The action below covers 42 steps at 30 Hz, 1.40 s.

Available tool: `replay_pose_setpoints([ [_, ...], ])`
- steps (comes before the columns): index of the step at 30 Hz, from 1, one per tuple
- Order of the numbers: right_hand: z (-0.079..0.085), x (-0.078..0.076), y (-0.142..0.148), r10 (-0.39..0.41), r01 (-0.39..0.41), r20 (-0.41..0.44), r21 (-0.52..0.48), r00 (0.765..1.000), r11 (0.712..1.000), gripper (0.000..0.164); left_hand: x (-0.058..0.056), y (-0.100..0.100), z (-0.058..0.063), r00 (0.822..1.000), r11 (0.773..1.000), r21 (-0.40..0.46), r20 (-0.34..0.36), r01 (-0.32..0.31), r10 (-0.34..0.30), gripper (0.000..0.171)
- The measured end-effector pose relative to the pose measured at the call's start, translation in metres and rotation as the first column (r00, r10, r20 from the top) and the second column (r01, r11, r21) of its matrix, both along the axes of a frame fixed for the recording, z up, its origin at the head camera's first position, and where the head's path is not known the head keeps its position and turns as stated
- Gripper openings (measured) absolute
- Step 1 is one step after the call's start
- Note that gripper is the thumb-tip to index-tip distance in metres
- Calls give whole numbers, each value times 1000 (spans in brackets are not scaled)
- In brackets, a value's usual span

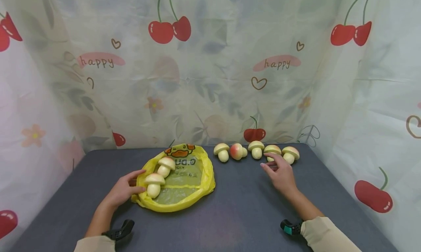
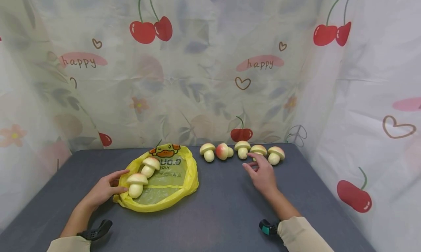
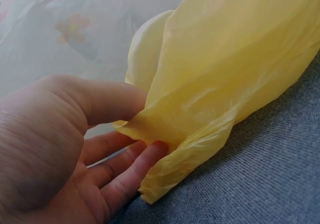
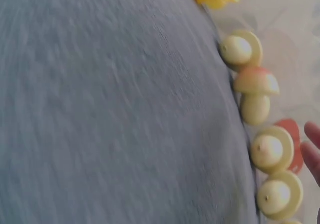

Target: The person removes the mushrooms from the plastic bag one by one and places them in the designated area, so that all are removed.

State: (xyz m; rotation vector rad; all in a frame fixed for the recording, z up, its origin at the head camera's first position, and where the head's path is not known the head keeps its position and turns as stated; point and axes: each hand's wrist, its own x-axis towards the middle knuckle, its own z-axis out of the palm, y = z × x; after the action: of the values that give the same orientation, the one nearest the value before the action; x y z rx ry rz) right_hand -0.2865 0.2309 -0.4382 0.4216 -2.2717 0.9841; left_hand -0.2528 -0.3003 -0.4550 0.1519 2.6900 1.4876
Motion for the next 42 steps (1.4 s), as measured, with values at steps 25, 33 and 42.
replay_pose_setpoints([
  [25, 1, -7, -65, 314, -321, 92, 80, 945, 944, 32, 0, 0, 0, 1000, 1000, 10, 1, 3, -3, 75],
  [33, 6, -8, -85, 392, -402, 109, 99, 914, 910, 30, 0, 0, 1, 1000, 1000, 10, -5, 9, -9, 74],
  [42, 12, -14, -109, 469, -490, 170, 110, 866, 865, 27, 0, -1, 1, 1000, 1000, 16, 0, 11, -11, 74],
])
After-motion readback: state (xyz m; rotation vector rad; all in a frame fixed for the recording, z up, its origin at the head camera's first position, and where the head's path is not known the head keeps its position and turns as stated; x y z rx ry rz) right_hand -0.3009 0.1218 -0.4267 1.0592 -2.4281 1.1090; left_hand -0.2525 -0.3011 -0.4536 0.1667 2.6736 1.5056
